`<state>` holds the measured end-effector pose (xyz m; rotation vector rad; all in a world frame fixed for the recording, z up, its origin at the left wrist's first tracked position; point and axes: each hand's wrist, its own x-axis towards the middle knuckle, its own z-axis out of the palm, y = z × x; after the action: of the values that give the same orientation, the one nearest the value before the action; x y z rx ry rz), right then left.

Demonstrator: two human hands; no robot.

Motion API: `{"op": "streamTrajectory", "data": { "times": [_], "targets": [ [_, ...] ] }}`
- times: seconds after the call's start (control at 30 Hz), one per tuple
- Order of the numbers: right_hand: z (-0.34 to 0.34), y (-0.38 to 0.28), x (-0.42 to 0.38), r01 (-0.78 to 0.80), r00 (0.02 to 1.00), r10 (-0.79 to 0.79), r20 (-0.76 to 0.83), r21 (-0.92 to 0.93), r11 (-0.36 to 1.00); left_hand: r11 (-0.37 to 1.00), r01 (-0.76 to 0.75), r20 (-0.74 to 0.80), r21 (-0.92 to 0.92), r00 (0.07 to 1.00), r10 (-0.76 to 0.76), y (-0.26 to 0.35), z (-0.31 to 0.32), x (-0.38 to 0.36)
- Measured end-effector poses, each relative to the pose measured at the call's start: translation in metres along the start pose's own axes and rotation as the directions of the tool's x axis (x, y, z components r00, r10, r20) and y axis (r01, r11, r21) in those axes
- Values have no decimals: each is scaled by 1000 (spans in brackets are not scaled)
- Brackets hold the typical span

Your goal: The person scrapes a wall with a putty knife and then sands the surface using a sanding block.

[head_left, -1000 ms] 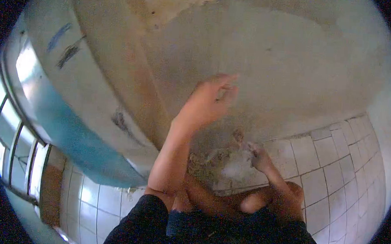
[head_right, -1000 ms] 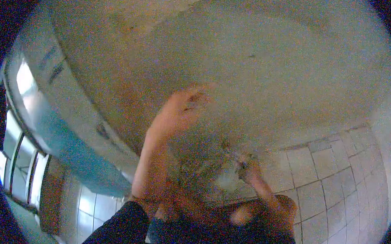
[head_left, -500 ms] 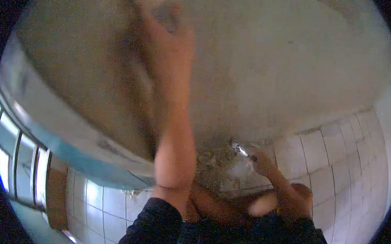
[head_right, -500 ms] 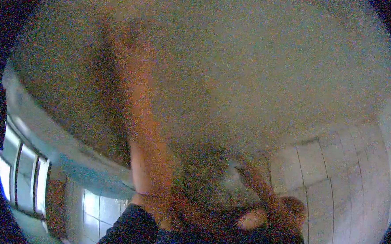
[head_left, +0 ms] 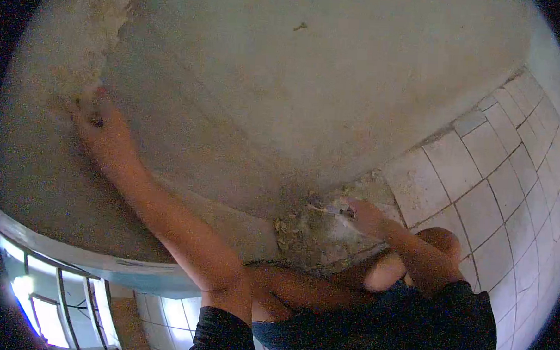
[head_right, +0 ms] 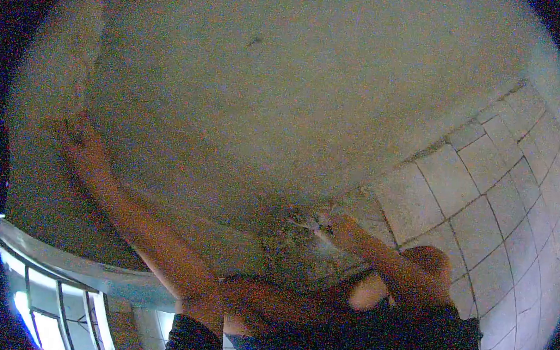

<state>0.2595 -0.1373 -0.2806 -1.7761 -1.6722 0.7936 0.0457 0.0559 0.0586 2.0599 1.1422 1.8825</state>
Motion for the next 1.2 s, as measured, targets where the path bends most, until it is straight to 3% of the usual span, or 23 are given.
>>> {"op": "streamTrajectory", "data": {
  "times": [0.13,0.23,0.3,0.53,0.6,0.73,0.77,0.8,0.83,0.87,0.9,0.93,1.0,1.03,1.1,1.13,1.2],
  "targets": [
    [17,20,-2,102,991,-104,-89,-31,994,999,41,31,25,999,-41,16,7,-15],
    [-3,-5,-9,39,999,-39,-7,75,996,997,69,61,40,996,-72,18,2,-11],
    [-7,-11,-12,19,1000,-19,19,-7,1000,994,94,76,54,992,-98,23,3,-19],
    [-7,-9,-12,45,997,-46,58,23,999,982,180,87,56,979,-184,41,0,-55],
    [-16,-18,-17,122,991,-124,50,47,991,978,205,307,32,929,-205,42,2,-82],
    [13,14,-14,255,964,-257,-70,-37,966,997,57,297,-48,954,-40,14,-2,-116],
    [5,2,-13,80,992,-66,112,-120,990,994,103,368,33,924,-108,11,-7,-122],
    [0,-7,-11,-89,953,150,263,-231,969,983,144,433,118,883,-181,7,-9,-124],
    [8,0,-6,-75,955,145,258,-262,962,983,154,406,102,896,-182,-4,-9,-125],
    [23,18,0,145,985,-134,106,-113,983,979,174,426,104,882,-202,-17,-8,-128],
    [31,25,3,384,921,-383,-73,5,923,974,197,447,110,865,-226,-25,-12,-131],
    [30,17,1,392,919,-393,-44,-17,920,970,222,421,103,873,-245,-23,-18,-130],
    [28,-10,2,-13,998,9,58,59,998,974,214,476,78,850,-225,-11,-34,-124],
    [47,12,11,7,997,-9,80,28,1000,969,236,441,77,863,-245,-7,-42,-121],
    [90,84,28,245,943,-287,-165,-235,941,967,239,480,87,841,-251,-1,-57,-119],
    [76,61,25,255,942,-300,-150,-264,930,964,255,457,70,851,-258,-12,-57,-123],
    [32,-33,7,-24,997,37,-74,168,986,999,-37,401,18,916,27,-35,-46,-138]
  ]
}}
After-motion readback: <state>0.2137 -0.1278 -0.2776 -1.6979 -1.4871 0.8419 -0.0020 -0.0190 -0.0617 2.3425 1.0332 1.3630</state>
